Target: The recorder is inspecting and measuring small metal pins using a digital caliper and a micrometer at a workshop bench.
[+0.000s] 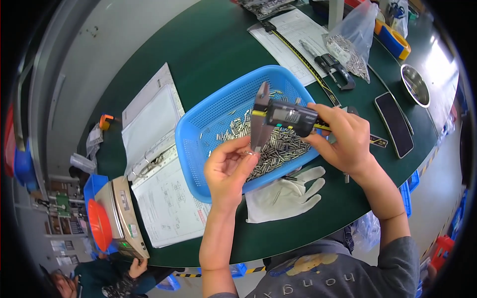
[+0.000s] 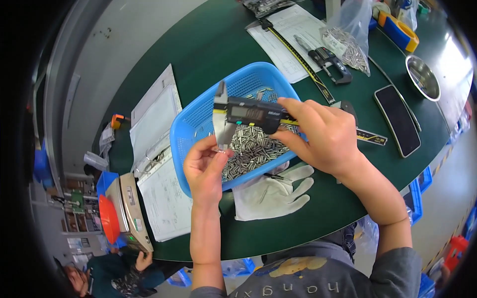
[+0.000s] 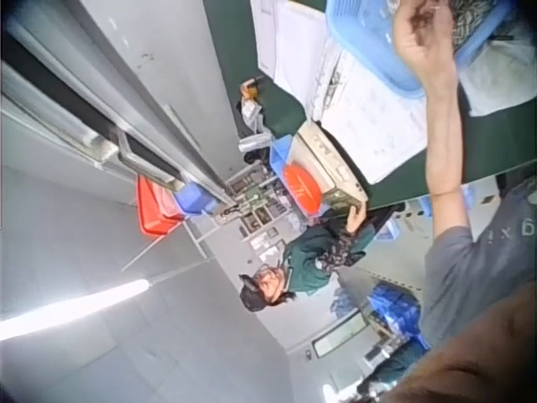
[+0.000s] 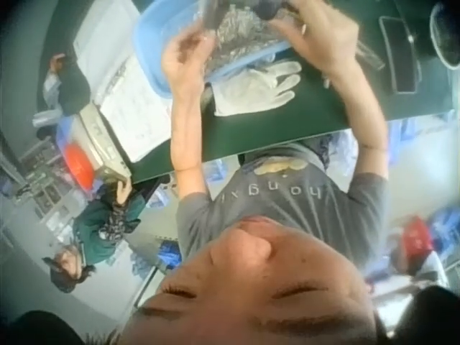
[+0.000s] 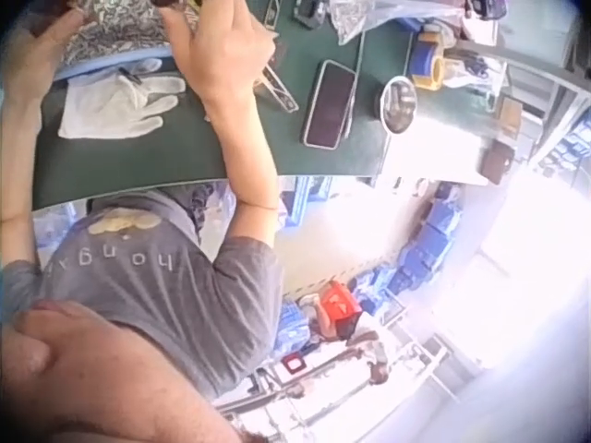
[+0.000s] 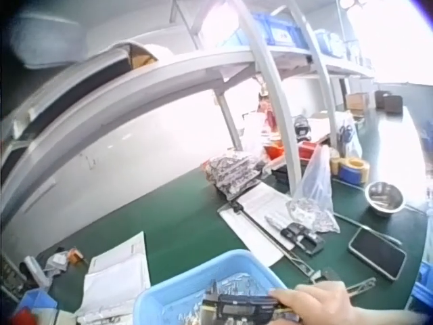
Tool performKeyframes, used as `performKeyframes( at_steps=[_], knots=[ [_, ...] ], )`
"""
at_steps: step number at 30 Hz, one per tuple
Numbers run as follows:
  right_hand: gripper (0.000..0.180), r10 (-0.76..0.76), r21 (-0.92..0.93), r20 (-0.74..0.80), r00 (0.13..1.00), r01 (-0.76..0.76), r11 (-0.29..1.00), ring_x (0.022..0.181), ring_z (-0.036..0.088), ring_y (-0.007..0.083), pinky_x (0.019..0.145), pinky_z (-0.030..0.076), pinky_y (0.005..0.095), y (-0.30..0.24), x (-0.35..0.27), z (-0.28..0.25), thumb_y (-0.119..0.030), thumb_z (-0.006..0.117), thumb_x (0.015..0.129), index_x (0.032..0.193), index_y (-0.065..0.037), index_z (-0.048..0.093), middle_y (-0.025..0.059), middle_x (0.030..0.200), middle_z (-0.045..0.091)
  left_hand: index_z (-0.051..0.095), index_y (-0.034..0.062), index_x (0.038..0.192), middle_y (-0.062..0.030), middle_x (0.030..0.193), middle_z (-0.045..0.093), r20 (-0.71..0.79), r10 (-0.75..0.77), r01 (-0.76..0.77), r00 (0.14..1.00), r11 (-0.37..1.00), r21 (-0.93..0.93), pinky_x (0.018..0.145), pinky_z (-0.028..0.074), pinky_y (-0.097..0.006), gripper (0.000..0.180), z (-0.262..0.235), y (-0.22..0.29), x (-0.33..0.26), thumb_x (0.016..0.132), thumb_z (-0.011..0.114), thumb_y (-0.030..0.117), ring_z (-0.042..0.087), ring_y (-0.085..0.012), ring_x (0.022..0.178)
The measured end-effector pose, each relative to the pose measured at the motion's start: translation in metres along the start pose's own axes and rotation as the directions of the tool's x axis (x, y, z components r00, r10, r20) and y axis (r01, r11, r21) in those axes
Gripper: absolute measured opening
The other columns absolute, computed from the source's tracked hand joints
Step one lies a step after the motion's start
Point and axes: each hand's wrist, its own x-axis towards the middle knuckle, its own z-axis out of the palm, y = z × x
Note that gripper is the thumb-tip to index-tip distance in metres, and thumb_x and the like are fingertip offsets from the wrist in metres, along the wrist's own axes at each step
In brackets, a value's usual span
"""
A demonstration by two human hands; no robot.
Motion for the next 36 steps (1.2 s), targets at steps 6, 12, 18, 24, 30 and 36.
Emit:
performKeyframes(
  at_steps=[6, 12, 18, 24, 30, 36],
  knots=[
    [0.051, -0.087, -0.068, 0.024, 0.996, 0.089, 0.994, 0.046, 0.05, 0.0164, 0.041, 0.039, 0.0273, 0.0006, -0.0043, 0.0011, -0.017, 0.074, 0.059, 0.104, 0.001, 0.058, 0.0043, 0.062, 0.052, 0.054, -0.0003, 0.081, -0.0089, 0.087, 0.057, 0.028, 0.011, -0.008, 1.0, 0.996, -0.084, 0.073, 0.049, -0.025, 0.016, -0.0078, -0.0045, -0.0001, 0.073, 0.065, -0.009, 0.06, -0.0156, 0.08],
    [0.057, -0.174, -0.024, -0.078, 0.982, 0.172, 0.985, 0.044, 0.046, 0.0165, 0.042, 0.036, 0.0265, 0.0015, -0.0056, 0.0066, -0.004, 0.063, 0.052, 0.108, 0.006, 0.056, 0.0062, 0.06, 0.051, 0.055, -0.0008, 0.082, -0.0102, 0.087, 0.058, 0.099, 0.013, -0.006, 0.995, 0.997, -0.074, 0.073, 0.048, -0.026, 0.017, -0.007, -0.0013, -0.0007, 0.072, 0.067, -0.007, 0.059, -0.0154, 0.079],
    [0.056, -0.188, -0.018, -0.05, 0.981, 0.188, 0.982, 0.045, 0.05, 0.015, 0.04, 0.039, 0.0261, -0.0011, -0.0046, 0.0055, -0.009, 0.069, 0.053, 0.106, 0.006, 0.057, 0.0045, 0.062, 0.053, 0.055, -0.001, 0.082, -0.0105, 0.086, 0.059, 0.13, 0.029, -0.018, 0.991, 0.997, -0.081, 0.073, 0.047, -0.026, 0.017, -0.0069, 0.0021, -0.0017, 0.072, 0.067, -0.007, 0.058, -0.0154, 0.078],
    [0.056, -0.205, -0.017, -0.066, 0.977, 0.204, 0.979, 0.045, 0.049, 0.0146, 0.039, 0.039, 0.026, -0.0014, -0.0041, 0.0056, -0.009, 0.069, 0.052, 0.105, 0.005, 0.057, 0.0039, 0.061, 0.051, 0.054, -0.001, 0.081, -0.0111, 0.086, 0.059, 0.136, 0.02, -0.008, 0.991, 0.996, -0.086, 0.072, 0.046, -0.026, 0.017, -0.0056, 0.0031, -0.0022, 0.072, 0.067, -0.006, 0.058, -0.0155, 0.078],
    [0.056, -0.19, -0.004, -0.047, 0.981, 0.19, 0.982, 0.044, 0.047, 0.0159, 0.042, 0.036, 0.026, -0.0018, -0.0056, 0.0048, -0.005, 0.066, 0.052, 0.106, 0.005, 0.057, 0.0052, 0.061, 0.052, 0.054, -0.001, 0.082, -0.0114, 0.086, 0.059, 0.139, 0.029, -0.016, 0.99, 0.996, -0.09, 0.071, 0.047, -0.027, 0.016, -0.0063, 0.0026, -0.0026, 0.073, 0.067, -0.006, 0.058, -0.0158, 0.077],
    [0.055, -0.19, -0.005, -0.036, 0.981, 0.19, 0.982, 0.044, 0.047, 0.0152, 0.041, 0.036, 0.0258, -0.0012, -0.0061, 0.0043, -0.006, 0.066, 0.053, 0.106, 0.005, 0.057, 0.0053, 0.061, 0.052, 0.054, -0.0008, 0.082, -0.0108, 0.086, 0.058, 0.138, 0.018, -0.006, 0.99, 0.996, -0.087, 0.072, 0.047, -0.027, 0.016, -0.0057, 0.003, -0.0025, 0.073, 0.066, -0.006, 0.058, -0.0159, 0.077]
  ],
)
